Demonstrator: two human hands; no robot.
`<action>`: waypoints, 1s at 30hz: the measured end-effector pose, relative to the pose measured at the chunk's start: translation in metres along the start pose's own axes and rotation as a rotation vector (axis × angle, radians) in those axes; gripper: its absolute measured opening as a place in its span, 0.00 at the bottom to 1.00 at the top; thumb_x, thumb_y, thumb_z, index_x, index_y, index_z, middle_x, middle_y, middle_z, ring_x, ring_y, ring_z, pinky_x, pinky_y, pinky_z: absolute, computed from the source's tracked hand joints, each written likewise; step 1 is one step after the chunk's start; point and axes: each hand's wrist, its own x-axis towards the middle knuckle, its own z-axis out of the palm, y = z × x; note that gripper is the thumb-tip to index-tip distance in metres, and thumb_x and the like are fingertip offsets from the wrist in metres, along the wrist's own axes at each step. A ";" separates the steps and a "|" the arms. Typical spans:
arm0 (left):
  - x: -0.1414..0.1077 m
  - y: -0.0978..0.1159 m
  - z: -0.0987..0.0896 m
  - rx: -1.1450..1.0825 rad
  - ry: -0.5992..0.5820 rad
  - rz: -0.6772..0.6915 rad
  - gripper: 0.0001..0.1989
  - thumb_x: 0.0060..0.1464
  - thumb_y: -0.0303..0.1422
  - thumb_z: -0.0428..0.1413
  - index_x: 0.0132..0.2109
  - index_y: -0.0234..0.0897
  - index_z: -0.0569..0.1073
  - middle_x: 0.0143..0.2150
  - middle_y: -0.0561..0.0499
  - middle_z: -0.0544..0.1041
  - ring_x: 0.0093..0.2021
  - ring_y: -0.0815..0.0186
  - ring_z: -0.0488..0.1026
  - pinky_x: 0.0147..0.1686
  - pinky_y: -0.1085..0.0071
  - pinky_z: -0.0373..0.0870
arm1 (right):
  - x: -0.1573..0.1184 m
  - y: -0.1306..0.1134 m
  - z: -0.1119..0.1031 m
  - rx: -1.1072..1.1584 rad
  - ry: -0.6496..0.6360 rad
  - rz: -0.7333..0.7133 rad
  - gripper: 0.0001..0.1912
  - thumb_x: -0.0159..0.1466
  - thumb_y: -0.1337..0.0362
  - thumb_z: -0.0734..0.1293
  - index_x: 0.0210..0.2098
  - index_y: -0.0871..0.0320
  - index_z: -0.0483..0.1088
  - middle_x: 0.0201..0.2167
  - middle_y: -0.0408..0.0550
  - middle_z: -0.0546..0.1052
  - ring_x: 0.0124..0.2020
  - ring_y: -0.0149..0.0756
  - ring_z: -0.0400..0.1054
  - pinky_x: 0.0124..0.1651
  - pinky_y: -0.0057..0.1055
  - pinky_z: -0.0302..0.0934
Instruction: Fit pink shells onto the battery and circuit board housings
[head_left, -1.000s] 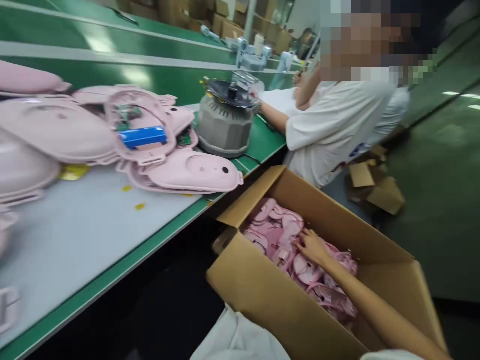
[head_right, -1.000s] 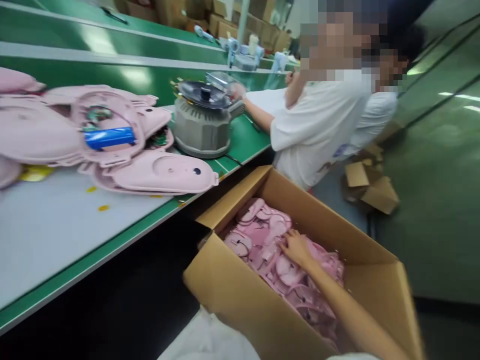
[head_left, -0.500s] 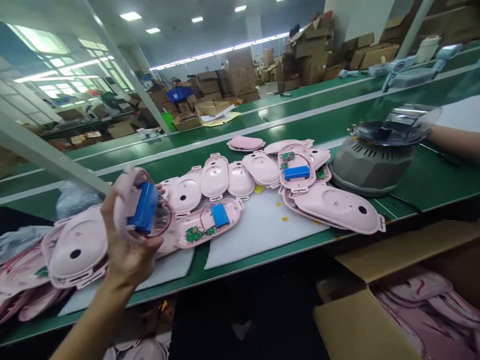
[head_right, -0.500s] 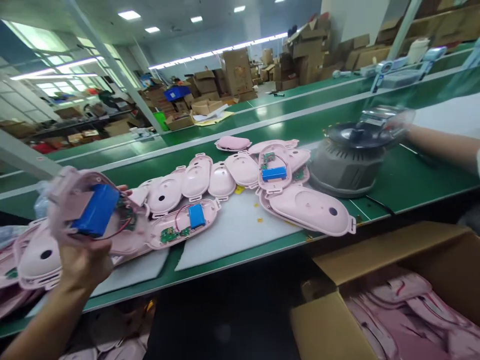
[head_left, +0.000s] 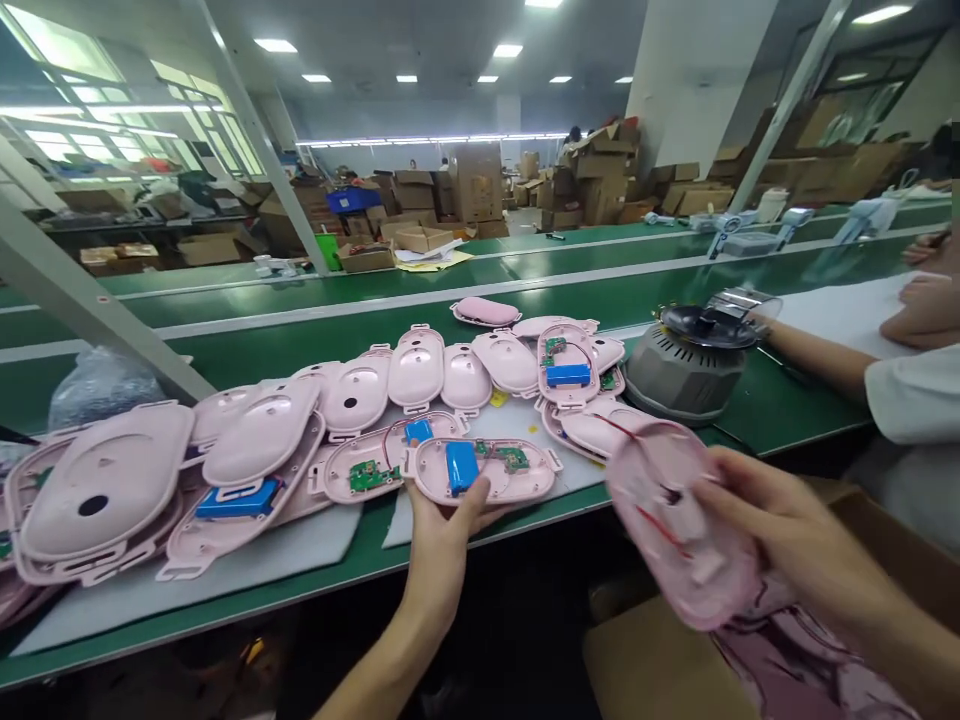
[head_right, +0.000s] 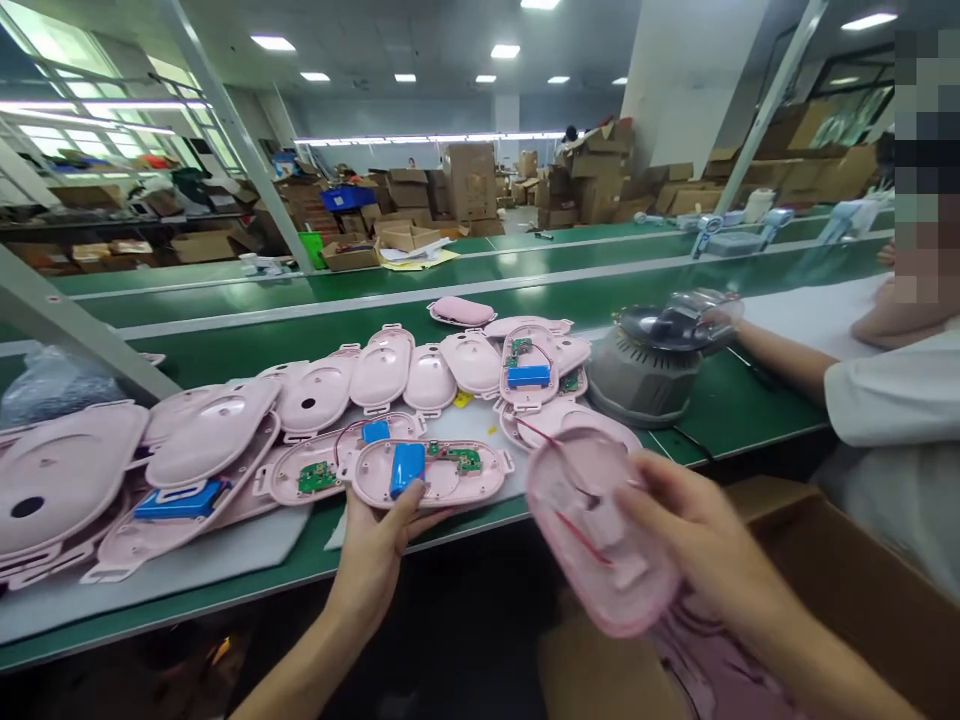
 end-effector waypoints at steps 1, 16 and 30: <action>-0.006 0.000 0.000 -0.026 0.001 0.005 0.36 0.47 0.36 0.64 0.60 0.50 0.56 0.58 0.46 0.68 0.52 0.53 0.72 0.39 0.58 0.80 | 0.008 -0.007 0.021 0.084 -0.060 0.031 0.25 0.55 0.50 0.72 0.45 0.59 0.68 0.37 0.49 0.74 0.37 0.37 0.69 0.38 0.29 0.65; -0.064 -0.043 -0.072 0.975 -0.066 0.629 0.14 0.61 0.34 0.50 0.54 0.44 0.67 0.50 0.48 0.73 0.42 0.65 0.75 0.39 0.71 0.75 | 0.119 -0.004 0.165 -0.164 -0.435 -0.023 0.19 0.54 0.50 0.66 0.37 0.58 0.66 0.23 0.41 0.68 0.25 0.33 0.63 0.28 0.28 0.54; 0.015 -0.066 0.028 1.278 -0.186 1.499 0.09 0.52 0.29 0.57 0.28 0.36 0.64 0.27 0.51 0.66 0.28 0.64 0.65 0.27 0.66 0.56 | 0.143 -0.074 0.136 -0.864 -0.218 -0.489 0.13 0.56 0.55 0.60 0.27 0.59 0.67 0.24 0.43 0.69 0.28 0.34 0.60 0.34 0.31 0.51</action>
